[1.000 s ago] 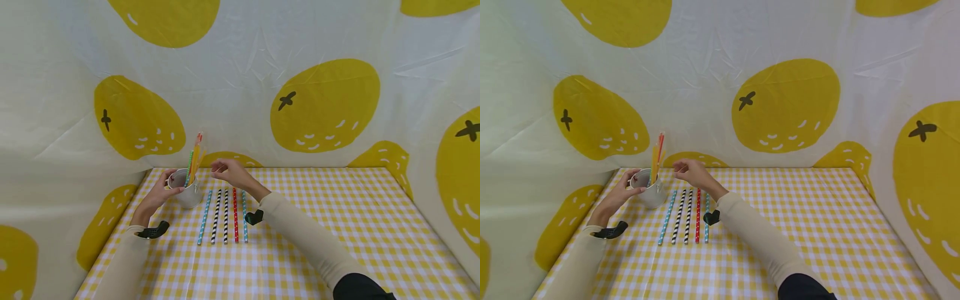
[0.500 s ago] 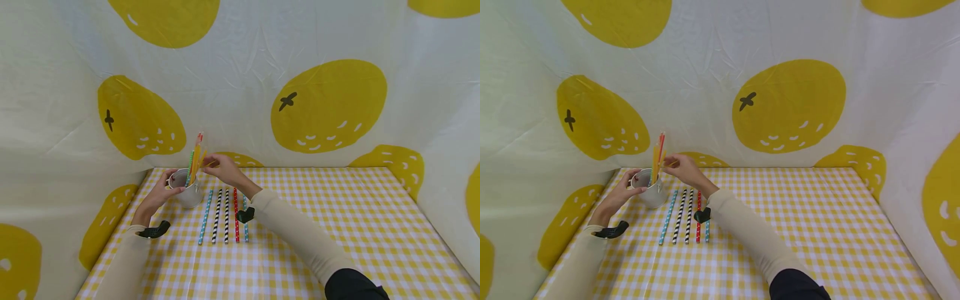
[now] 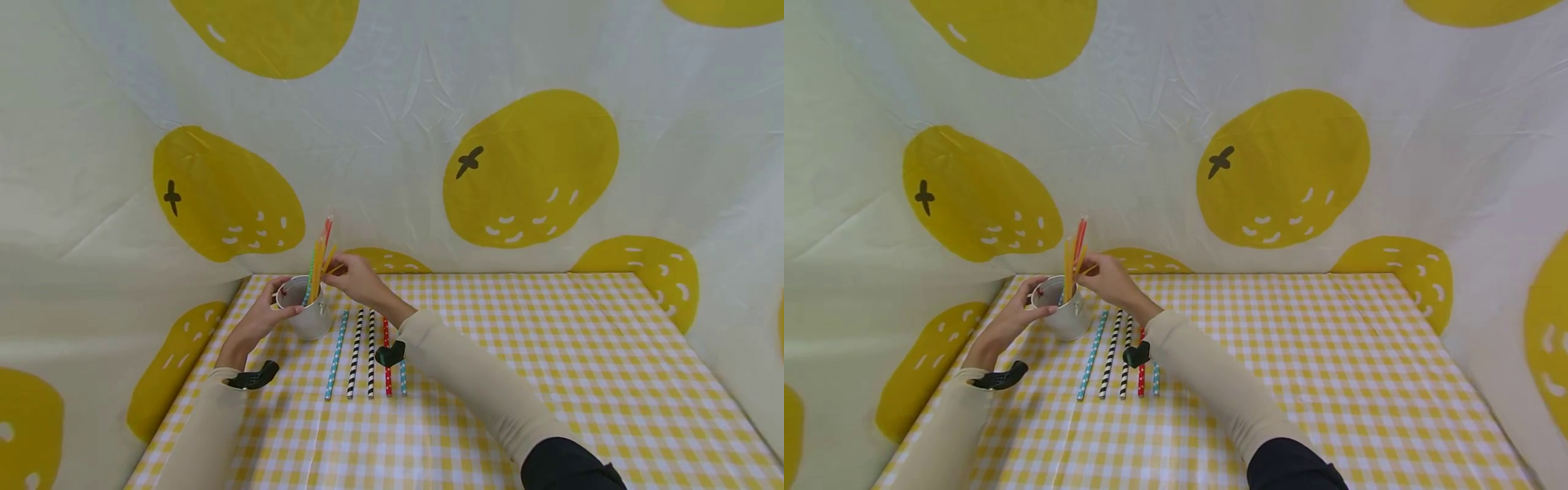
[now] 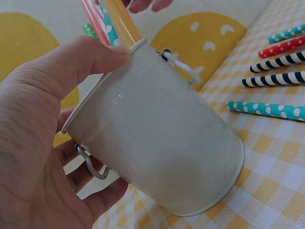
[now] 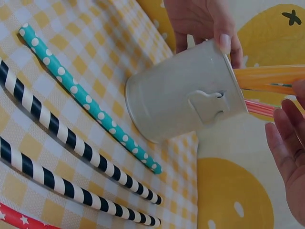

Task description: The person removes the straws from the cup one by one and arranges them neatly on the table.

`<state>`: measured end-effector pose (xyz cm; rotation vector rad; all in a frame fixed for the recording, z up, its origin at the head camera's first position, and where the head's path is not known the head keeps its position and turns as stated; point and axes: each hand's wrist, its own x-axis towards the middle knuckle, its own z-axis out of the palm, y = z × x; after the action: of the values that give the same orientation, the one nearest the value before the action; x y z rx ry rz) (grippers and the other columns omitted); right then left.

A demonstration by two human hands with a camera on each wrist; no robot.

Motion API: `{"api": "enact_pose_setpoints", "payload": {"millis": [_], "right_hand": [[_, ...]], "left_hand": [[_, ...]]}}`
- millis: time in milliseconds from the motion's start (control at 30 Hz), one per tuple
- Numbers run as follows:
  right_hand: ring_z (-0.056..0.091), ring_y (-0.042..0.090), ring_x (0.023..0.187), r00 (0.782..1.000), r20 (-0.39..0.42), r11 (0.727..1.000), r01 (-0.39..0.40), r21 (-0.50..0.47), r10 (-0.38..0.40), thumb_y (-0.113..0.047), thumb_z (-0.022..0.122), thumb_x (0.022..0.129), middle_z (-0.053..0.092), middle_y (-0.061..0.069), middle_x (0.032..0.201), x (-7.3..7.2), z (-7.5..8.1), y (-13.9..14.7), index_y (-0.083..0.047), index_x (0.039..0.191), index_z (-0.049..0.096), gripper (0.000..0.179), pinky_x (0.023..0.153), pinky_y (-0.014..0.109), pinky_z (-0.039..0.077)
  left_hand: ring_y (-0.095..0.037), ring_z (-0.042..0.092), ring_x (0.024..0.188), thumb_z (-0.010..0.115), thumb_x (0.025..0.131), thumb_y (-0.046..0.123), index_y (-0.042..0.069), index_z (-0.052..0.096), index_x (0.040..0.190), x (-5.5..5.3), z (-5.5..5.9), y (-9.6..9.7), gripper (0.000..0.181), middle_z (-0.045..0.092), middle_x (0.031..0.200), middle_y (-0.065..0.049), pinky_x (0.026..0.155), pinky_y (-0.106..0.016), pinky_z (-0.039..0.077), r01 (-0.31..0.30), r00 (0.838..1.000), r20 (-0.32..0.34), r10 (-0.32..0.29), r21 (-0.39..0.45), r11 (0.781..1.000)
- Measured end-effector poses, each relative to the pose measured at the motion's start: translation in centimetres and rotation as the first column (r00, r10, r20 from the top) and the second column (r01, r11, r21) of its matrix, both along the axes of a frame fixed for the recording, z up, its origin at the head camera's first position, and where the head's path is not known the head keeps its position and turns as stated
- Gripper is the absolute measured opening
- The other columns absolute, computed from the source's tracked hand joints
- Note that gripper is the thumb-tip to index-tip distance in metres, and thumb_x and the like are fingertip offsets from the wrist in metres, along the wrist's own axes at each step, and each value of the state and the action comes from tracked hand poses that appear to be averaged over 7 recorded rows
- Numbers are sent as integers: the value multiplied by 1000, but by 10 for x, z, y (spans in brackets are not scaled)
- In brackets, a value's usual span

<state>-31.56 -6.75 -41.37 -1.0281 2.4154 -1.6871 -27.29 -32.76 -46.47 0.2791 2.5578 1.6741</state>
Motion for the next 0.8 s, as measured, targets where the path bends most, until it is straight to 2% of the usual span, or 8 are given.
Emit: {"api": "enact_pose_setpoints", "payload": {"millis": [367, 633, 800], "right_hand": [[66, 21, 96, 1000, 7, 1000, 0, -23, 1, -9, 68, 97, 71, 6, 114, -1, -2, -7, -6, 116, 74, 19, 81, 26, 53], [68, 17, 95, 999, 42, 1000, 2, -23, -1, -11, 71, 97, 71, 5, 115, 0, -2, -5, -8, 118, 74, 21, 82, 27, 55], [68, 16, 94, 999, 35, 1000, 18, 7, -18, -15, 72, 96, 72, 5, 112, 0, -2, -4, -8, 115, 75, 21, 82, 26, 55]], "left_hand": [[-39, 35, 134, 74, 95, 27, 16, 19, 160, 2, 1, 2, 85, 22, 160, -15, 99, -47, 38, -3, 1000, 2, 3, 3, 1000], [-40, 34, 134, 73, 96, 25, 17, 18, 160, 3, 2, 3, 85, 21, 160, -15, 98, -48, 38, -5, 1000, 8, 5, 11, 1000], [-38, 35, 133, 74, 95, 27, 17, 20, 159, 2, 1, 2, 85, 22, 160, -14, 99, -48, 38, -9, 1000, 3, 9, 4, 1000]]}}
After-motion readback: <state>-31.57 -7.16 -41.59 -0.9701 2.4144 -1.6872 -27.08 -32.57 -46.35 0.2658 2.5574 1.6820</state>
